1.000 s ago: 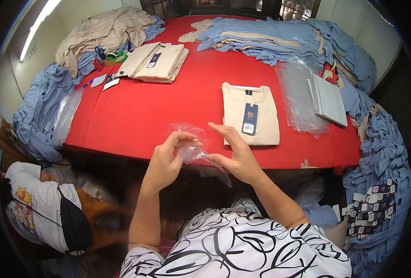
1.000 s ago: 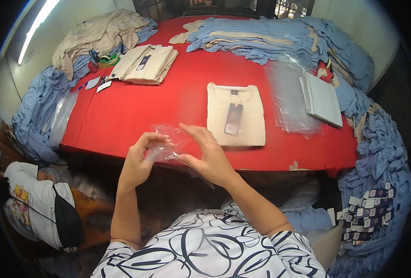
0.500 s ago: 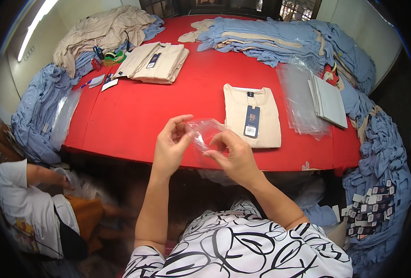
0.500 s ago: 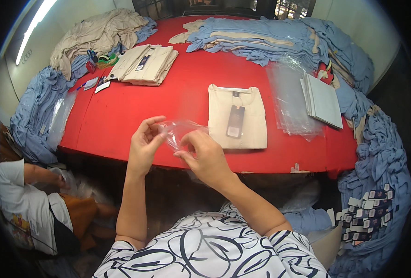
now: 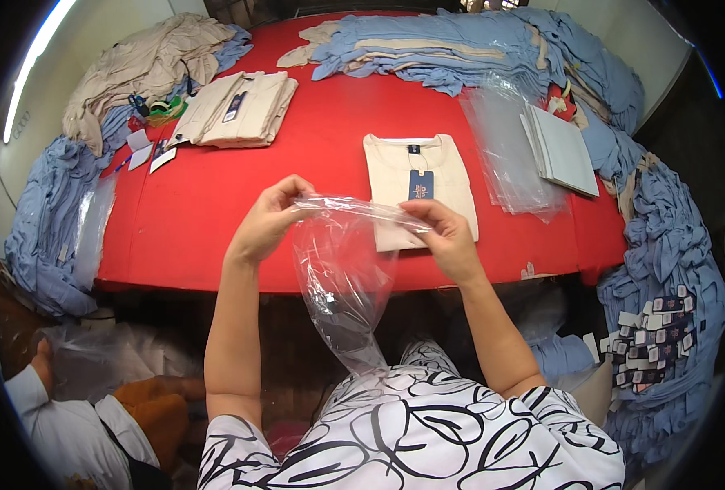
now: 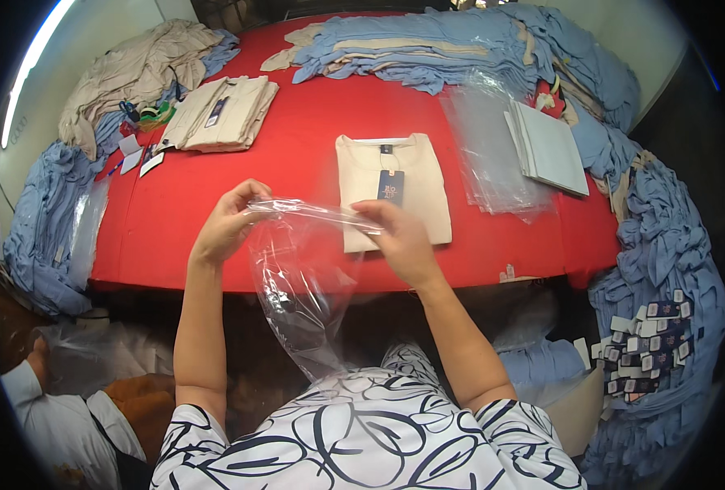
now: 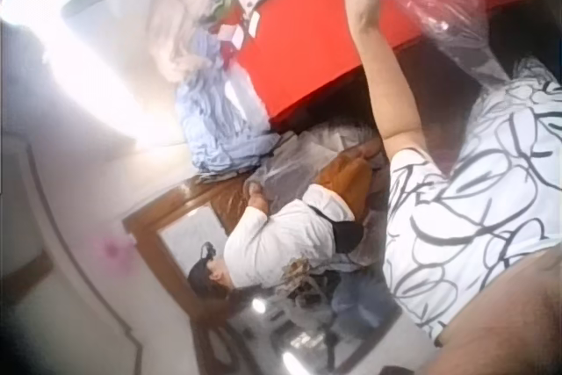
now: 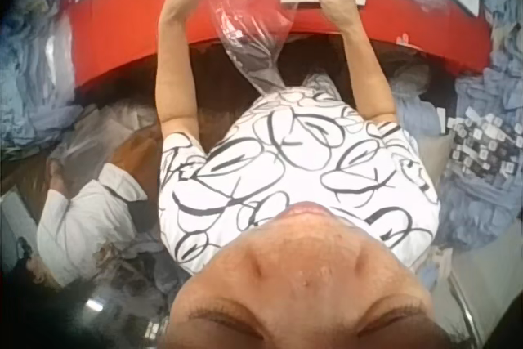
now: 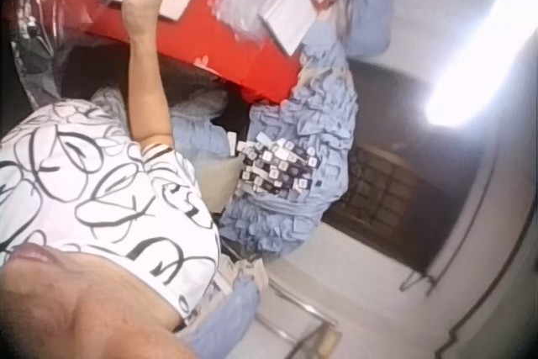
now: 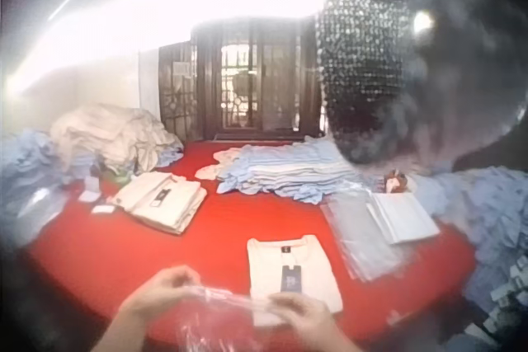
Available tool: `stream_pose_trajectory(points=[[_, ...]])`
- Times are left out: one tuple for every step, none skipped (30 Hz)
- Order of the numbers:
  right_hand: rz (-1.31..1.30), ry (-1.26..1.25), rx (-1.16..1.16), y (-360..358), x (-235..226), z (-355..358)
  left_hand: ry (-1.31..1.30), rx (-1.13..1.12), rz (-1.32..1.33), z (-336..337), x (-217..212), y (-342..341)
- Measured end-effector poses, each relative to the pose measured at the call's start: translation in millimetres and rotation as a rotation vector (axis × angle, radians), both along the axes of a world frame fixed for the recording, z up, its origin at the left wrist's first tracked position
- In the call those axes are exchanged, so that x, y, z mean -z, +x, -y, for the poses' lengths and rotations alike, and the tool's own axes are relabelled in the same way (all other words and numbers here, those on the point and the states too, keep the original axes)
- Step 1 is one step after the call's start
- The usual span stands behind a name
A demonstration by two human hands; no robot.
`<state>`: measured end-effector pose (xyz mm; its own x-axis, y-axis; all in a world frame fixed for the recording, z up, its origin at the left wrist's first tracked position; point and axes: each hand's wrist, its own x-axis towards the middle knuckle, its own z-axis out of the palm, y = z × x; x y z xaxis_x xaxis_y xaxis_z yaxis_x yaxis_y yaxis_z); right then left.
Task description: The person folds and packs shirts into plastic bags on a table, including placing a cardboard insert into each garment, smoothing the fabric, folding the sleeves and torso, and sealing the item in a clear bag.
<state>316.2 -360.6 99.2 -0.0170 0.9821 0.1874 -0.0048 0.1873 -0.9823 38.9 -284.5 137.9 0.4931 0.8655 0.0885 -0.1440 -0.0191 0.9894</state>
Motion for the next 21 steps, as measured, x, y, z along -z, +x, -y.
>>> stream_pose_trajectory(points=[[-0.038, -0.082, 0.025, 8.5, -1.4, 4.3, -0.032, 0.007, -0.021, -2.3, 7.7, 5.3], [-0.076, -0.162, 0.055, 18.9, -3.2, 8.9, -0.062, 0.02, -0.041, -4.1, 13.2, 13.0], [-0.029, -0.249, 0.074, 29.0, -5.6, 13.7, -0.059, -0.037, -0.032, -2.9, 15.5, 22.1], [-0.034, -0.281, -0.017, 39.7, -8.0, 19.1, -0.044, -0.079, -0.048, -5.5, 21.6, 24.7], [-0.042, -0.312, -0.109, 50.3, -10.4, 25.4, -0.028, -0.121, -0.066, -9.7, 29.7, 27.5], [-0.051, -0.342, -0.202, 58.8, -10.1, 31.2, -0.011, -0.165, -0.083, -12.4, 37.5, 29.8], [0.049, -0.284, -0.231, 64.2, -3.2, 37.4, -0.026, -0.116, -0.058, -11.7, 44.6, 31.5], [0.009, -0.226, -0.219, 71.2, -1.5, 42.7, -0.041, -0.062, -0.031, -10.3, 50.5, 35.6], [-0.029, -0.166, -0.209, 78.0, -0.1, 47.4, -0.055, -0.009, -0.004, -6.9, 55.5, 38.8], [-0.068, -0.106, -0.201, 83.8, 1.4, 52.2, -0.112, 0.073, 0.011, 0.9, 60.2, 42.0], [-0.185, -0.052, -0.091, 90.7, 12.4, 56.3, -0.166, 0.169, 0.027, 11.2, 64.2, 50.3], [-0.355, -0.087, -0.041, 92.2, 17.6, 56.8, -0.221, 0.256, 0.039, 24.1, 67.7, 57.3], [-0.525, -0.121, 0.009, 92.9, 21.1, 57.1, -0.302, 0.306, 0.056, 40.8, 68.0, 65.0], [-0.696, -0.155, 0.055, 93.8, 25.7, 57.1, -0.384, 0.352, 0.072, 58.5, 64.1, 72.9], [-0.65, -0.241, 0.046, 98.8, 34.6, 57.1, -0.293, 0.423, 0.172, 70.4, 63.1, 80.7], [-0.668, -0.31, 0.018, 99.5, 43.3, 57.7, -0.201, 0.493, 0.274, 78.6, 61.8, 87.7], [-0.688, -0.38, -0.01, 98.6, 52.5, 59.5, -0.197, 0.569, 0.391, 82.7, 60.2, 92.9], [-0.705, -0.448, -0.043, 97.9, 61.8, 61.1, -0.174, 0.635, 0.455, 83.3, 60.9, 94.3], [-0.731, -0.443, -0.092, 98.3, 72.1, 63.2, -0.172, 0.65, 0.465, 81.1, 69.4, 92.2], [-0.82, -0.397, -0.133, 96.2, 73.8, 63.7, -0.17, 0.656, 0.475, 79.0, 79.5, 85.0], [-0.909, -0.342, -0.165, 94.3, 74.4, 64.6, -0.265, 0.505, 0.332, 76.3, 82.1, 73.5]])
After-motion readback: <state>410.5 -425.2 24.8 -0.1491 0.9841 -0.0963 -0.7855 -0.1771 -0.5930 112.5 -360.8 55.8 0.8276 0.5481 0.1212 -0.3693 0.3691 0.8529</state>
